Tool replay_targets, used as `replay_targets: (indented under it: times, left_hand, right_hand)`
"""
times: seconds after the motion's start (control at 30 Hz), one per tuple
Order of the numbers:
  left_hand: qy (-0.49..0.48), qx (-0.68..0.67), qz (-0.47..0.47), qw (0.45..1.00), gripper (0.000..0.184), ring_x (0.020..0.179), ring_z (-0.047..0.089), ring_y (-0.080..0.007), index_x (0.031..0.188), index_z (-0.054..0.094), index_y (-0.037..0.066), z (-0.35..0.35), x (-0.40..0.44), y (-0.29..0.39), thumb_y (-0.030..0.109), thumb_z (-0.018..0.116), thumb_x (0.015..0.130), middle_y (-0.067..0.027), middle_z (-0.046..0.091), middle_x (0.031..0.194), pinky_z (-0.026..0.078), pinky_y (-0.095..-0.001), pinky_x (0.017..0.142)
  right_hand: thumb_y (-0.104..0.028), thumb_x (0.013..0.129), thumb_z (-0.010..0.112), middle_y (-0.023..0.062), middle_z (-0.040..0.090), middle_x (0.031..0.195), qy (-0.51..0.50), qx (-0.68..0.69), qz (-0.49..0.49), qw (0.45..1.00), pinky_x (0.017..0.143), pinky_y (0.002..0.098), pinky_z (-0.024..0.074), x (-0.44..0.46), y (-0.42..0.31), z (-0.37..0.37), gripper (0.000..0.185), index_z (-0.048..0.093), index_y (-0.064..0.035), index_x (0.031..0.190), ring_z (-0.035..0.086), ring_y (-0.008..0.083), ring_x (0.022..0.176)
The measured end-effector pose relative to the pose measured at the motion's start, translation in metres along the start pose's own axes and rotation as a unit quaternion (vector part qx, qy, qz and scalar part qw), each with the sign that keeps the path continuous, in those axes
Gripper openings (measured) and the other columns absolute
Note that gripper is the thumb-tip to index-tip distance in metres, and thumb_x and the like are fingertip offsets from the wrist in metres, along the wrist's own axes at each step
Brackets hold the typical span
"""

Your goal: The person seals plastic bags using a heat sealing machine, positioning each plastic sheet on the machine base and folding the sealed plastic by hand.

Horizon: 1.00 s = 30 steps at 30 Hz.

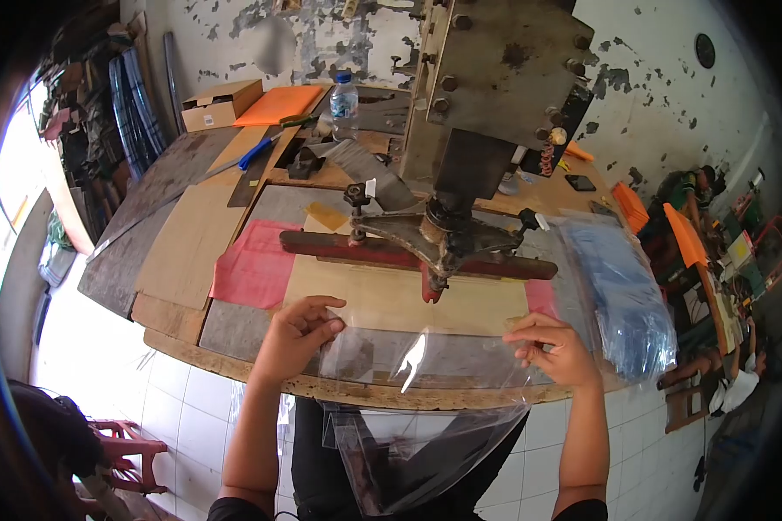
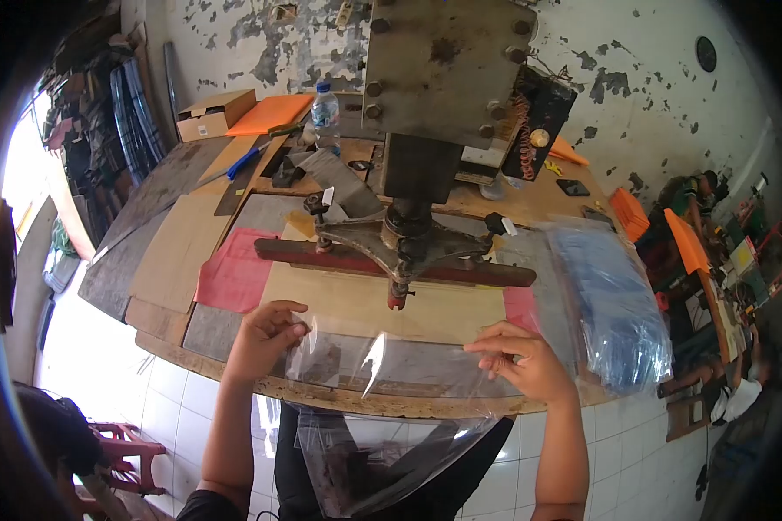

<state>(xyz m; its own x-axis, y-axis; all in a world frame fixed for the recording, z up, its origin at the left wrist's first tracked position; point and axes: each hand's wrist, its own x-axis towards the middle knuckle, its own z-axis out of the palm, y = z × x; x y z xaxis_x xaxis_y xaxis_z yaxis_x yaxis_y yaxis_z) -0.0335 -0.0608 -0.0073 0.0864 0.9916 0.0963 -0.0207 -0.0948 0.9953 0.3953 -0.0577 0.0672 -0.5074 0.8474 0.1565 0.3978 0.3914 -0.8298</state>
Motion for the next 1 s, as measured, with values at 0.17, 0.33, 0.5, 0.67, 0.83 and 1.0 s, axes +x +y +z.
replay_targets:
  times: [0.17,0.33,0.5,0.67,0.83,1.0]
  left_hand:
    - [-0.012,-0.009,0.004,1.0,0.03,0.09,0.069,-0.007,0.13,0.069,0.0,-0.003,-0.002,0.007,-0.001,0.072,0.1,-0.0017,0.072,0.094,0.053,-0.0219,0.077]
    - [-0.042,0.034,-0.011,0.998,0.031,0.097,0.072,-0.0093,0.131,0.069,0.0,-0.008,-0.011,0.033,-0.001,0.072,0.1,-0.0055,0.077,0.1,0.055,-0.0223,0.08]
    - [-0.058,0.059,-0.022,0.996,0.031,0.092,0.075,-0.0116,0.13,0.068,0.0,-0.005,-0.018,0.054,-0.002,0.071,0.1,-0.0087,0.08,0.098,0.056,-0.0229,0.072]
    - [-0.06,0.06,0.013,0.996,0.03,0.097,0.078,-0.0148,0.13,0.068,-0.001,-0.004,-0.018,0.054,-0.003,0.071,0.1,-0.0062,0.077,0.095,0.057,-0.0236,0.071]
    - [-0.065,0.062,0.015,0.996,0.03,0.102,0.078,-0.0184,0.13,0.067,-0.001,-0.005,-0.019,0.052,-0.002,0.071,0.1,-0.005,0.073,0.094,0.058,-0.0246,0.073]
    - [-0.066,0.052,0.026,0.996,0.028,0.098,0.078,-0.0163,0.128,0.067,0.0,-0.005,-0.018,0.047,0.0,0.071,0.101,-0.0062,0.076,0.095,0.057,-0.0249,0.072]
  right_hand:
    - [0.014,0.093,0.067,0.0072,0.07,0.113,-0.058,0.005,0.005,0.998,0.077,0.028,0.0615,0.004,-0.011,-0.011,0.031,0.077,-0.0023,0.118,0.073,0.0151,0.09]
    - [0.006,0.094,0.072,0.0086,0.075,0.103,-0.082,-0.055,0.036,0.994,0.081,0.0301,0.0601,0.009,-0.015,-0.015,0.014,0.076,0.0007,0.107,0.073,0.0166,0.089]
    - [-0.004,0.094,0.076,0.0081,0.077,0.094,-0.122,-0.115,0.094,0.981,0.08,0.0321,0.057,0.017,-0.025,-0.024,0.007,0.075,0.0004,0.099,0.073,0.0176,0.087]
    - [-0.005,0.09,0.08,0.0082,0.077,0.094,-0.16,-0.138,0.045,0.976,0.082,0.0339,0.0571,0.021,-0.027,-0.032,0.008,0.076,-0.0004,0.095,0.074,0.0199,0.087]
    - [-0.003,0.087,0.079,0.0083,0.078,0.094,-0.156,-0.141,0.036,0.977,0.083,0.0333,0.0574,0.022,-0.029,-0.031,0.006,0.077,-0.0003,0.092,0.075,0.0201,0.087]
    - [-0.006,0.088,0.079,0.0071,0.079,0.091,-0.128,-0.188,0.075,0.971,0.08,0.0332,0.0569,0.025,-0.04,-0.031,0.005,0.079,-0.0009,0.087,0.073,0.0191,0.084]
